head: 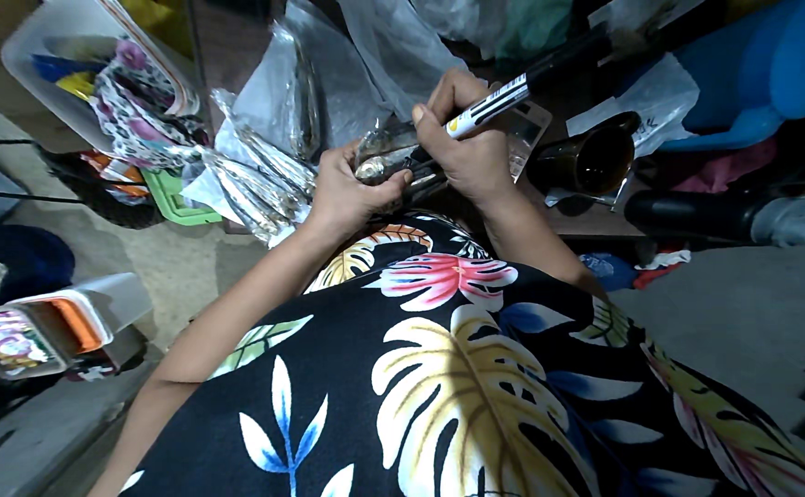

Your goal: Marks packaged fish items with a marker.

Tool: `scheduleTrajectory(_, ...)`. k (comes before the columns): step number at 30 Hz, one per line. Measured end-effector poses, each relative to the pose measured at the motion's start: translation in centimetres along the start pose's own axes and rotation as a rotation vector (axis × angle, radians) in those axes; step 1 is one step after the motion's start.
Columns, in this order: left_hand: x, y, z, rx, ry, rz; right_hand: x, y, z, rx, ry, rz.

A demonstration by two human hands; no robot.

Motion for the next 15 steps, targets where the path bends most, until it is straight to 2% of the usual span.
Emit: scheduleTrajectory(15, 0.11, 0.02, -0.23, 0.006, -0.019, 0.0, -0.23, 0.12, 0.15, 0.017, -0.005, -0.017)
Point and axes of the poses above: each hand's wrist, its own x-axis towards the middle knuckle, its own y-axis out of the back of the hand, z = x × y, the point moved 1 cm from there along x, towards the middle knuckle, and after that the axes turned 8 degrees about y, right-handed, at the moved point
